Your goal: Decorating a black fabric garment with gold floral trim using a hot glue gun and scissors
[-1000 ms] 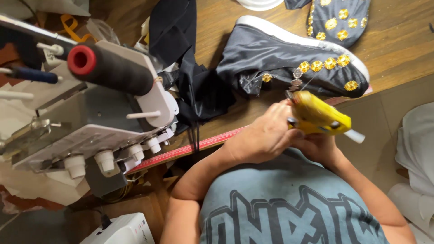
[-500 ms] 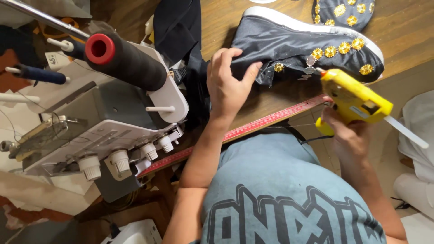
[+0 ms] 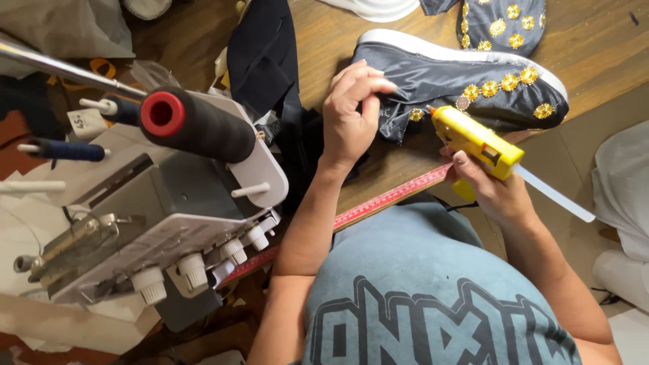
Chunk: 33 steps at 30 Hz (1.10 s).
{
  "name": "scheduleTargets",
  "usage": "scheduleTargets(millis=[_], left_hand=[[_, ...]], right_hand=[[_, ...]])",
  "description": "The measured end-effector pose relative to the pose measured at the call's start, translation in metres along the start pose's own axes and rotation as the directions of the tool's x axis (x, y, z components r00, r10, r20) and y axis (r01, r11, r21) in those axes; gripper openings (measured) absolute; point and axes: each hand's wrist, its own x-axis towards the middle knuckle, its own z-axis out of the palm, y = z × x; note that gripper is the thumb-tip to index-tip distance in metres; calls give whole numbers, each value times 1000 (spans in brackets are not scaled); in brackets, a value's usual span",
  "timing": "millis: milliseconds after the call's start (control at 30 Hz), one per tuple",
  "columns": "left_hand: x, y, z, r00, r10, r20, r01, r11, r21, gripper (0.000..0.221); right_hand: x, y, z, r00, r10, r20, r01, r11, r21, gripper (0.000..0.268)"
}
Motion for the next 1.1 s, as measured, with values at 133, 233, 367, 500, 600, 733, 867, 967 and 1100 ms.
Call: scheduleTargets(millis=[133,233,367,500,600,733,867,967,1100], left_hand=[[0,6,-5,1000,5,21,-5,1000,16,17],[-1,1,-4,999,-32,13,32,999,17,9],[-5,-11,-1,1000,-20,10,20,1000,12,14],[-4,-12,-2,1000,-28,14,27,1000,10,15],[-3,-12,-2,1000,-23,2,23,1000,5,15],[-1,-10,-3,1000,-30,6,30,999,-13,15],[0,-9,-3,1000,-27,7,27,999,-16,15],[1,-8,-3,1000,-30,3,30,999,-25,15],[0,-10,-3,999,-34,17,34,999,-39,14]], right_hand=[[5,-12,16,993,71,-93,-65,996,63,29],[8,-17,22,985,117,-129,-106,990,89,28],[12,-17,30,971,158,-181,-133,981,143,23],[15,-19,33,986,86,-141,-63,984,164,20],[15,-21,35,981,108,-160,-85,985,147,21],[15,-21,35,990,55,-126,-49,997,51,29],[13,-18,36,982,91,-164,-84,995,50,27],[14,-21,37,981,107,-164,-100,994,49,26],[14,-21,36,981,98,-170,-91,995,44,27]])
